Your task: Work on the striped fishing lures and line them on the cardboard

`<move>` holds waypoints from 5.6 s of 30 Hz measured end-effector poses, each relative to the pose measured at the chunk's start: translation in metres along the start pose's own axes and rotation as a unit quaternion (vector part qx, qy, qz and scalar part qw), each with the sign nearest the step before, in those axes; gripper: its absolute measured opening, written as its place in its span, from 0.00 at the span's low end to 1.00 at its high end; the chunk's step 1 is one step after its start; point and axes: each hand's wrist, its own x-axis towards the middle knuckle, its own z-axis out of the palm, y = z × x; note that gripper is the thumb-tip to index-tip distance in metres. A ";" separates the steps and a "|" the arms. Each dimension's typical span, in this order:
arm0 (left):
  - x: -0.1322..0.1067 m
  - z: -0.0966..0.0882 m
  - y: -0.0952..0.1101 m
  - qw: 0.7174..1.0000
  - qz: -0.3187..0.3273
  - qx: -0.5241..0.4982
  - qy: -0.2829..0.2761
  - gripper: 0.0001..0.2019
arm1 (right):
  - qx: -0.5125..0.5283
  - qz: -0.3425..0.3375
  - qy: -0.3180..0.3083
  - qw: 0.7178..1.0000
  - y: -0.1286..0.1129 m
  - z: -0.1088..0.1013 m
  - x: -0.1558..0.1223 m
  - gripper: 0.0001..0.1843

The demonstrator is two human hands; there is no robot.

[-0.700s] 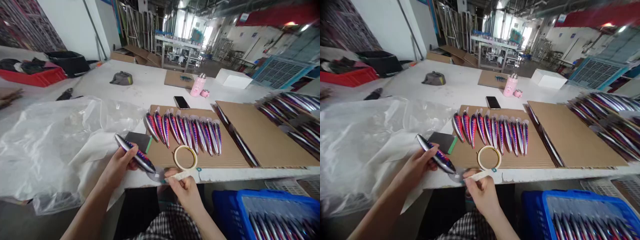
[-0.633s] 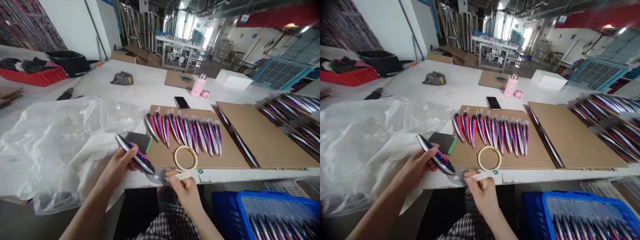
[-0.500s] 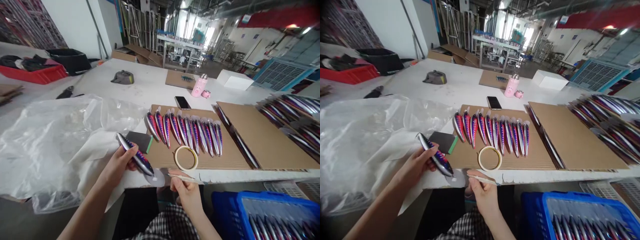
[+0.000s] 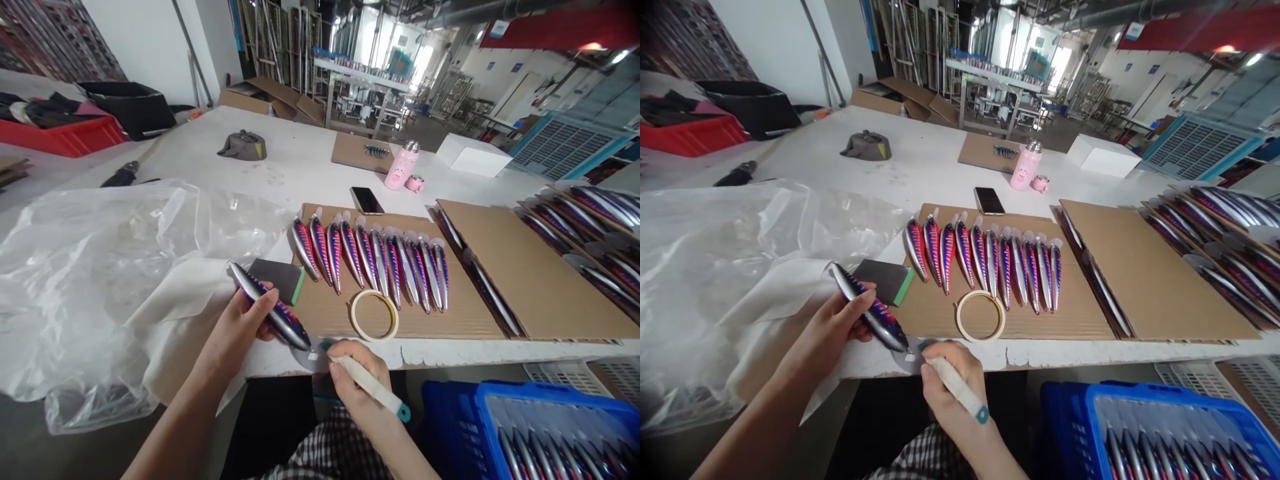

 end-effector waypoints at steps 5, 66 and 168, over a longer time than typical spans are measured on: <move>0.000 0.000 0.001 1.000 -0.004 0.017 0.010 0.23 | 0.005 -0.027 -0.012 1.000 0.001 -0.004 0.004 0.05; -0.001 0.000 0.007 0.996 -0.038 0.067 0.045 0.24 | 0.020 0.071 -0.064 0.995 -0.003 -0.009 0.016 0.06; 0.001 -0.001 0.001 0.999 -0.025 0.031 0.036 0.21 | 0.014 0.073 -0.028 0.997 -0.004 -0.005 0.016 0.07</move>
